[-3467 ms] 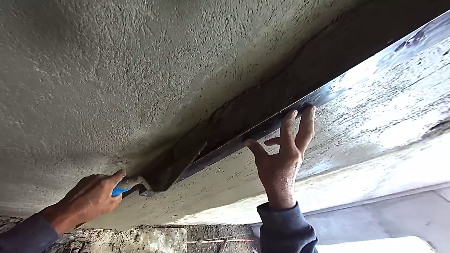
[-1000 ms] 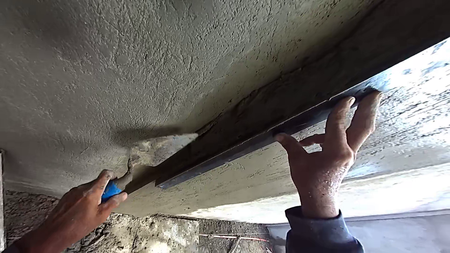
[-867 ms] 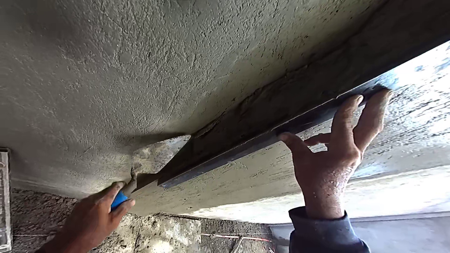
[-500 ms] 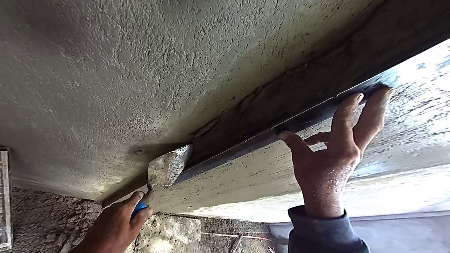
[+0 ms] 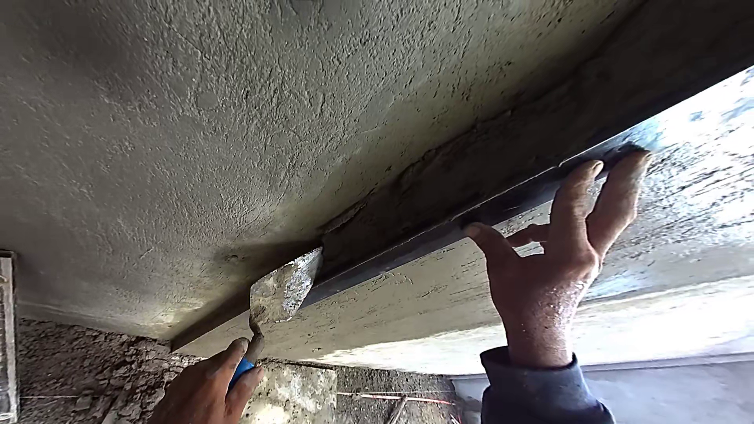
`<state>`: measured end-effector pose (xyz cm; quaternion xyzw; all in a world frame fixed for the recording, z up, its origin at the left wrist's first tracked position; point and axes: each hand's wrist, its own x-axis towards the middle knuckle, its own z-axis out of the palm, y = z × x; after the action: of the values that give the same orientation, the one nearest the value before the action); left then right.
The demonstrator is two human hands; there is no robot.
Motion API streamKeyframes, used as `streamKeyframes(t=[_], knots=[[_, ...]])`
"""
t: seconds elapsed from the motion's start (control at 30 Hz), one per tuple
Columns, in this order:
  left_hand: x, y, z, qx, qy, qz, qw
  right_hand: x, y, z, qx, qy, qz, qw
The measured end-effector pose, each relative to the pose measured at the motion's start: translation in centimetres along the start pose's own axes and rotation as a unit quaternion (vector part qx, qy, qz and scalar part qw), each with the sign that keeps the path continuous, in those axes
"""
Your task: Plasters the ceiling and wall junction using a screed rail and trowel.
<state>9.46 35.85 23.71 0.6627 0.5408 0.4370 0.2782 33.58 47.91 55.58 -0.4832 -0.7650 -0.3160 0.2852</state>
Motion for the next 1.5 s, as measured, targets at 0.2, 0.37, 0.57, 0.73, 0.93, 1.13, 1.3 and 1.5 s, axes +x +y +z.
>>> streamKeyframes(t=[0.2,0.37,0.57,0.73,0.93,1.13,1.3,1.5], knots=[[-0.3,0.2,-0.5,0.026,0.008,0.030,0.999,0.0,-0.2,-0.1,-0.001,0.002,0.007,1.000],[-0.3,0.6,-1.1,0.013,-0.002,0.026,1.000,-0.1,-0.2,-0.1,-0.006,0.000,0.009,1.000],[-0.1,3.1,-3.5,-0.097,-0.051,0.026,0.994,0.0,0.0,0.1,0.003,0.017,-0.004,1.000],[1.3,4.6,-2.3,-0.148,0.024,0.024,0.988,-0.1,-0.1,0.2,0.011,0.022,-0.005,1.000],[3.2,5.5,3.8,-0.157,0.158,0.044,0.974,-0.1,0.0,0.3,0.014,0.019,-0.001,1.000],[4.5,7.5,8.6,-0.202,0.209,0.060,0.955,-0.1,0.2,0.3,0.022,0.019,-0.004,1.000],[3.5,9.6,9.5,-0.247,0.194,0.069,0.947,-0.2,0.2,0.4,0.021,0.022,-0.010,0.999],[1.8,9.3,7.5,-0.342,0.159,0.078,0.923,-0.1,0.4,0.5,0.020,0.027,-0.020,0.999]])
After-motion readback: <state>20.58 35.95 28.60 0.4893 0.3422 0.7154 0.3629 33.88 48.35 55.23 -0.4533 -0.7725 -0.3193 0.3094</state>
